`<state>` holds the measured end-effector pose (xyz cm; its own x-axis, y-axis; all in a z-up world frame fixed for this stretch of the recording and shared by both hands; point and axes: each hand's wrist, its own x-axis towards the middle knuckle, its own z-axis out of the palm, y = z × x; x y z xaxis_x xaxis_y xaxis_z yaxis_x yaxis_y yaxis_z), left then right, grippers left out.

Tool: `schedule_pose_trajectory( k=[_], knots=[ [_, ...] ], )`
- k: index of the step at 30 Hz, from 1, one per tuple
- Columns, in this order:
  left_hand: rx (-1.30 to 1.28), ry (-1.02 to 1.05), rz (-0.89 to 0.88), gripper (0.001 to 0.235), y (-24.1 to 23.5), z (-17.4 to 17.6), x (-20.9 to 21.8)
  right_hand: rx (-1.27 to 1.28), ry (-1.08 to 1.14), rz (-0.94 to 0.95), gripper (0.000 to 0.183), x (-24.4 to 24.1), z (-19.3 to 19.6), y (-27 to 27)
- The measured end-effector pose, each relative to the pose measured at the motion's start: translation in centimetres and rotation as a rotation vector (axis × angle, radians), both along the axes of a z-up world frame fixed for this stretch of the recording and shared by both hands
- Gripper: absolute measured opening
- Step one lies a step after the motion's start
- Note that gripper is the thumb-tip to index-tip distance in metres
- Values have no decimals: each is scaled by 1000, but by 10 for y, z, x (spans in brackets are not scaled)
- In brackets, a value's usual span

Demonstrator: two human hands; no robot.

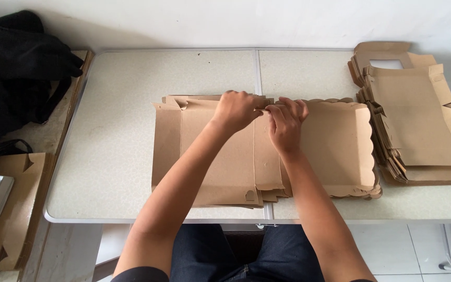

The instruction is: Folding a pre-cut cardboard sheet into a box by folding sides and tucking tabs.

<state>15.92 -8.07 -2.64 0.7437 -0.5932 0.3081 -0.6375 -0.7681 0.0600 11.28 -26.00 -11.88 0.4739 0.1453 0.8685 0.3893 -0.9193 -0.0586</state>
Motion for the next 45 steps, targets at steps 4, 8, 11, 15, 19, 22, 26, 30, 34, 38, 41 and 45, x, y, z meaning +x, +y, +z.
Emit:
schedule_pose_trajectory(
  k=[4, 8, 11, 15, 19, 22, 26, 30, 34, 38, 41, 45],
  knots=[
    [22, -55, -43, 6, -3, -6, -1, 35, 6, 22, 5, -4, 6, -1],
    [-61, -115, -75, 9, 1, -7, 15, 101, 105, 50, 27, -24, 46, 4],
    [-144, -148, -52, 15, 5, 0, 29, 111, 128, 83, 41, -42, 70, -1],
    [-245, -182, 78, 12, 28, 42, 56, 122, 10, 124, 43, -51, 98, -13],
    [-362, -250, 146, 18, 53, 97, 63, 271, -25, 129, 21, -64, 123, -6],
    [-564, -73, 207, 18, 78, 129, 54, 525, -65, 125, 26, -50, 116, -10],
    [-786, 250, 342, 37, 112, 113, 58, 1141, 654, 247, 55, -22, 95, -21],
    [-756, 410, 505, 49, 141, 59, 82, 1036, 919, 296, 70, -6, 82, -22],
    [-975, 609, 534, 21, 163, -24, 110, 1037, 909, 248, 71, 5, 67, -10],
    [-1016, 840, 522, 16, 168, -63, 101, 832, 1104, 69, 64, 0, 84, -3],
    [-1015, 1006, 450, 28, 175, -82, 92, 848, 1163, 115, 69, 9, 81, -15],
    [-1247, 1182, 272, 38, 173, -71, 68, 987, 1211, 324, 58, 38, 63, -35]
  ],
)
